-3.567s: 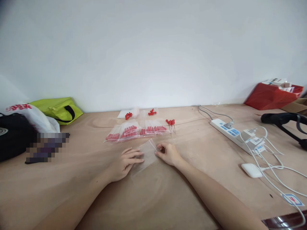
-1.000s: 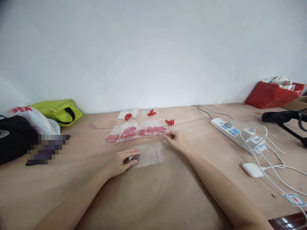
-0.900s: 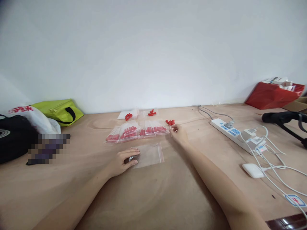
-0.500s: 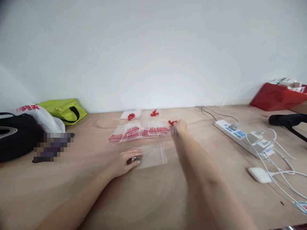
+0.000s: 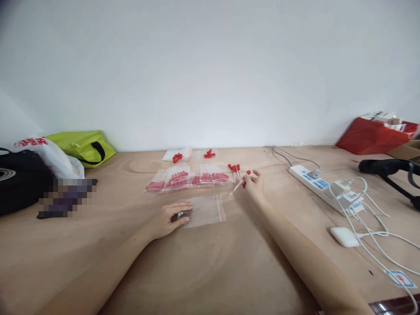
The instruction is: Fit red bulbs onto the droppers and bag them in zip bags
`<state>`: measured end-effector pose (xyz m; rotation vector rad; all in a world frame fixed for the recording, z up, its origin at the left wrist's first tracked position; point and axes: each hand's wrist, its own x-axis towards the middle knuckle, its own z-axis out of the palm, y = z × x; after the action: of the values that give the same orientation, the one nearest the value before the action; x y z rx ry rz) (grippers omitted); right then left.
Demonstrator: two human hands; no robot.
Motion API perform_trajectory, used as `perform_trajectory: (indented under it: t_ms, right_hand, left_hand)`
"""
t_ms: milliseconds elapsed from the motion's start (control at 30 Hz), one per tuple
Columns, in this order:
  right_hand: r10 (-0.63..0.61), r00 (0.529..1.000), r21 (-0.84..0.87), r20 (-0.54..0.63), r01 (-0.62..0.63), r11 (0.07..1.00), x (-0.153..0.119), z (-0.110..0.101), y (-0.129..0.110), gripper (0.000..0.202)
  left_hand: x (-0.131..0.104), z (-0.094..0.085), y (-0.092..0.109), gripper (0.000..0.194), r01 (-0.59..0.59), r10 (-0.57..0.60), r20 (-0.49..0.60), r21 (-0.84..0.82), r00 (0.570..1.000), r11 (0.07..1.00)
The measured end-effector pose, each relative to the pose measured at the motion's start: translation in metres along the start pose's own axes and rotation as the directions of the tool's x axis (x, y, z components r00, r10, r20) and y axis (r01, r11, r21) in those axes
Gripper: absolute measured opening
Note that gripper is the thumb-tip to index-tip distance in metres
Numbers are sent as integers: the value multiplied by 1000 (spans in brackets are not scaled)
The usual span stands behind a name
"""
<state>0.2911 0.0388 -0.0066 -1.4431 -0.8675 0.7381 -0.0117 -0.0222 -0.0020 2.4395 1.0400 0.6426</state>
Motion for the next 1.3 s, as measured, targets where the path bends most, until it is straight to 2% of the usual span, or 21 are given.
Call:
perform_trajectory:
  t_ms: [67, 133, 267, 400, 500, 600, 700, 767, 900, 1100, 1200, 1300]
  right_hand:
    - [-30, 999, 114, 35, 25, 993, -21, -5, 9, 47]
    - [-24, 999, 187, 49, 14, 982, -36, -4, 15, 46]
    - [83, 993, 284, 79, -102, 954, -52, 6, 15, 36]
    - [142, 970, 387, 195, -209, 898, -68, 14, 7, 36]
    - [171, 933, 376, 316, -288, 881, -80, 15, 1, 40]
    - [172, 880, 282, 443, -319, 905, -86, 13, -2, 43]
    - [150, 825, 164, 544, -280, 946, -85, 12, -2, 43]
    - [132, 807, 83, 576, -219, 972, -83, 12, 0, 41]
    - [92, 808, -19, 582, -100, 995, -81, 12, 3, 39]
    - [134, 844, -21, 520, -145, 989, -78, 10, 2, 42]
    - [115, 833, -47, 541, -106, 993, -77, 9, 3, 40]
    - [51, 806, -99, 590, 9, 995, -78, 10, 6, 36]
  left_hand:
    - [0, 0, 0, 30, 5, -5, -4, 3, 1000, 1000]
    - [0, 0, 1, 30, 13, -13, -10, 5, 1000, 1000]
    - [0, -1, 2, 31, 20, -20, -2, 15, 1000, 1000]
    - [-1, -1, 2, 35, 43, -43, 9, 49, 999, 998]
    - [-1, -2, 4, 36, 60, -62, 18, 53, 998, 997]
    - [-1, -4, 7, 37, 72, -73, 29, 41, 997, 997]
    - [-1, -6, 9, 38, 71, -72, 41, 22, 997, 997]
    - [0, -7, 10, 39, 72, -72, 44, 22, 996, 997]
    - [0, -5, 9, 40, 59, -61, 40, 46, 997, 997]
    - [0, -6, 8, 37, 33, -35, 39, 36, 999, 999]
    - [0, -8, 7, 37, 3, -5, 65, 30, 998, 1000]
    - [1, -8, 7, 39, 7, -9, 50, 41, 999, 999]
